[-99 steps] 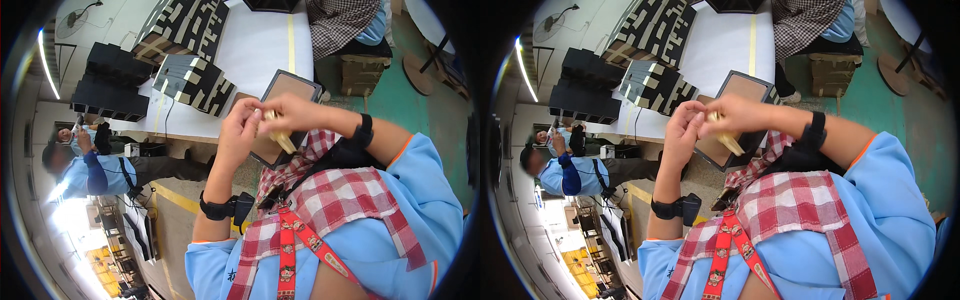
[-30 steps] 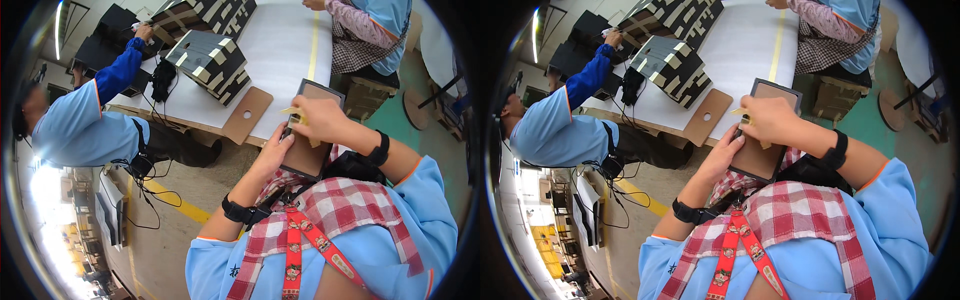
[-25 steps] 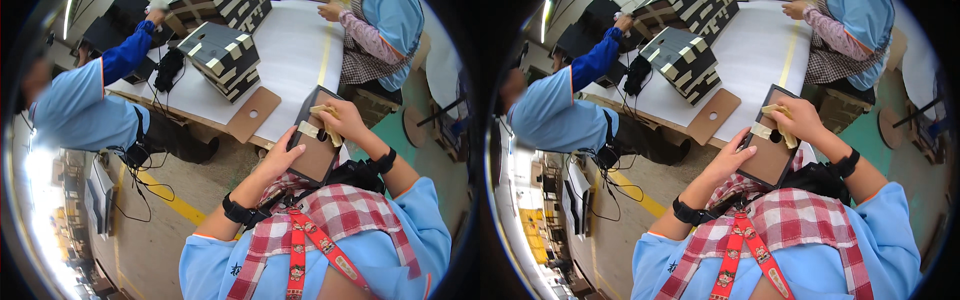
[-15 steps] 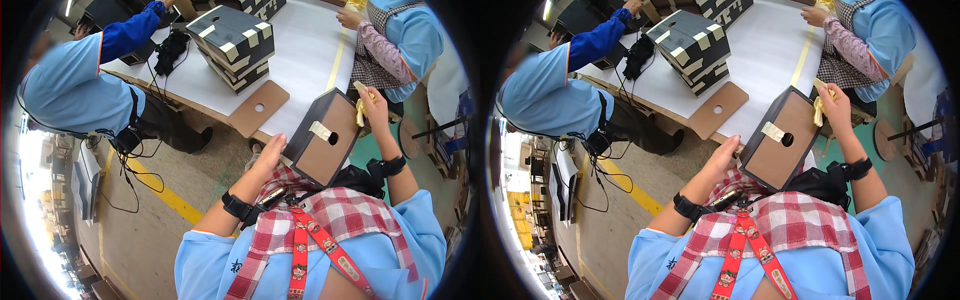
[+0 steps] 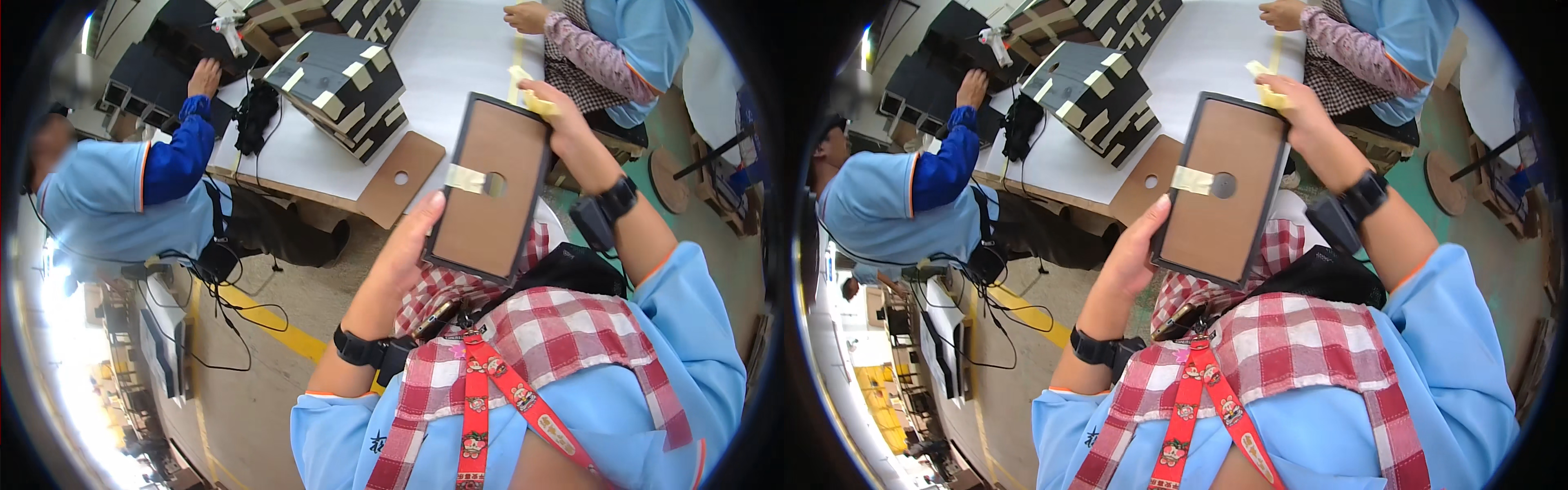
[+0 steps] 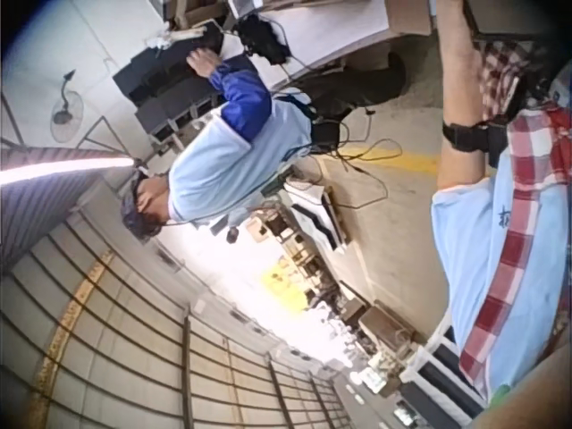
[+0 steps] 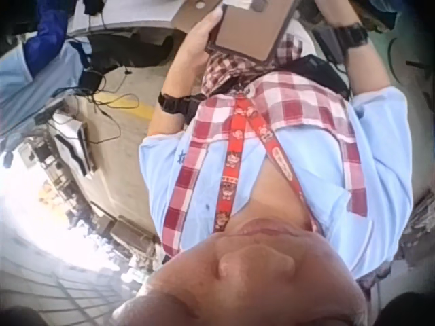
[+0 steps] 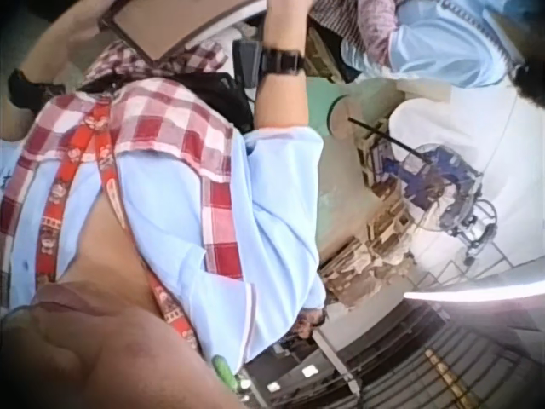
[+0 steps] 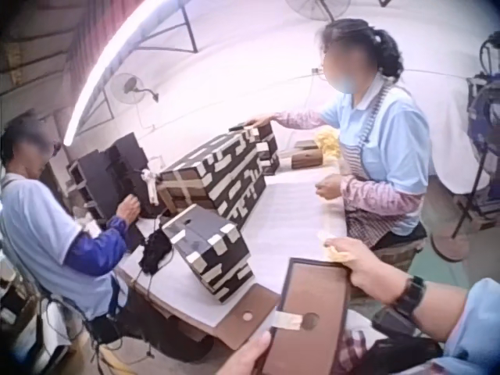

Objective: The person assembles a small cardboard box by folding its flaps and securing them with strips of yellow tape. They manipulate the box in their hands, applying tape to the edges and corners to hold the structure together.

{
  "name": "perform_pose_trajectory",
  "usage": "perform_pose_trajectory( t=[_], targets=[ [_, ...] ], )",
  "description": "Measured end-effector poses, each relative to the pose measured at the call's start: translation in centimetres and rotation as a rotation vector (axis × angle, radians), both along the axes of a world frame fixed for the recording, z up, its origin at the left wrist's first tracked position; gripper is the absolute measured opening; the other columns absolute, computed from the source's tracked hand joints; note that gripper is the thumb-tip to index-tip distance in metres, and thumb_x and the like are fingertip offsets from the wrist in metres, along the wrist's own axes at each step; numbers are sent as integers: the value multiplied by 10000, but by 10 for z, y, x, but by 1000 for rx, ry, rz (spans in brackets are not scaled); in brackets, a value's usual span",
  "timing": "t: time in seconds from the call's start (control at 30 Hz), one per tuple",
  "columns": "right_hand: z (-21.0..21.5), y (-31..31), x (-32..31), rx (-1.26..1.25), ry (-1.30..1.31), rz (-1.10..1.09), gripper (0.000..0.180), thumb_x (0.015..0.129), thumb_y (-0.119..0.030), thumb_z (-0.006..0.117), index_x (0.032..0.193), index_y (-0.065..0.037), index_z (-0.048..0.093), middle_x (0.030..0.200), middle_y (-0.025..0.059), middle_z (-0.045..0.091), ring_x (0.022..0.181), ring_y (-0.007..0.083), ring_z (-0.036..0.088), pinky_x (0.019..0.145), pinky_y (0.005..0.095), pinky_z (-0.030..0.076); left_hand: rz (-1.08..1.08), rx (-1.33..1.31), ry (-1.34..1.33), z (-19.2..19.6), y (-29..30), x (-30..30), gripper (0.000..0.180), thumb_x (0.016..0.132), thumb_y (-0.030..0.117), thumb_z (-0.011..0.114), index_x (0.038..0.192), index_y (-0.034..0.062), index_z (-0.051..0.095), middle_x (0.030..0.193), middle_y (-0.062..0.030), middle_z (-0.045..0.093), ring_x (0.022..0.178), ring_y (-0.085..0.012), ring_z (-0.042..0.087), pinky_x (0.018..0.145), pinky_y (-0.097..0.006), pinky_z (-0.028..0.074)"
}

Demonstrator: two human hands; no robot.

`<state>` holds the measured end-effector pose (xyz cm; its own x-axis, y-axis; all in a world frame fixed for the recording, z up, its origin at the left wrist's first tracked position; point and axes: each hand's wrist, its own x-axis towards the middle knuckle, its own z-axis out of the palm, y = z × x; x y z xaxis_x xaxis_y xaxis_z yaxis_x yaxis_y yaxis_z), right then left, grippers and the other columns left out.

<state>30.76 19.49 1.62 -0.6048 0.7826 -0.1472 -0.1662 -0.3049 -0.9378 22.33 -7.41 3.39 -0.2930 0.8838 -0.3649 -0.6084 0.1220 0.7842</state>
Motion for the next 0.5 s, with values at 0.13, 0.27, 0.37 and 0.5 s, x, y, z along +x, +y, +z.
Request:
perform_pose_trajectory(
  t=[0.13, 0.27, 0.37, 0.5],
  targets=[
    [-11, -15, -35, 2, -36, -61, 227, 825, -249, 641, 905, -40, 604, 744, -24, 532, 663, 75, 495, 608, 221, 378, 137, -243, 681, -32, 3, -22, 388, 923, 293, 500, 1208, 29, 522, 1116, -122, 597, 1015, -226, 578, 873, -315, 454],
    [4, -11, -27, 118, 83, -71, 216, 831, -232, 645, 916, -39, 595, 696, -38, 523, 585, 65, 479, 527, 193, 357, 248, -179, 1980, 0, 23, -7, 312, 839, 197, 592, 1113, 52, 559, 898, -129, 594, 872, -295, 563, 768, -374, 440],
    [4, -5, -25, 212, 46, -75, 203, 841, -218, 640, 907, -32, 594, 683, -33, 535, 572, 51, 485, 502, 197, 368, 42, 17, 1859, 8, 50, 12, 340, 847, 218, 580, 1139, 50, 541, 789, -114, 577, 790, -294, 540, 785, -411, 399],
    [-19, -8, -27, 504, -85, -60, 216, 865, -217, 596, 903, -4, 594, 693, 18, 585, 588, 74, 532, 524, 230, 421, -128, -177, 2089, -7, 69, 32, 432, 877, 294, 535, 1224, 39, 499, 688, -139, 552, 762, -283, 528, 773, -426, 400]
  ],
)
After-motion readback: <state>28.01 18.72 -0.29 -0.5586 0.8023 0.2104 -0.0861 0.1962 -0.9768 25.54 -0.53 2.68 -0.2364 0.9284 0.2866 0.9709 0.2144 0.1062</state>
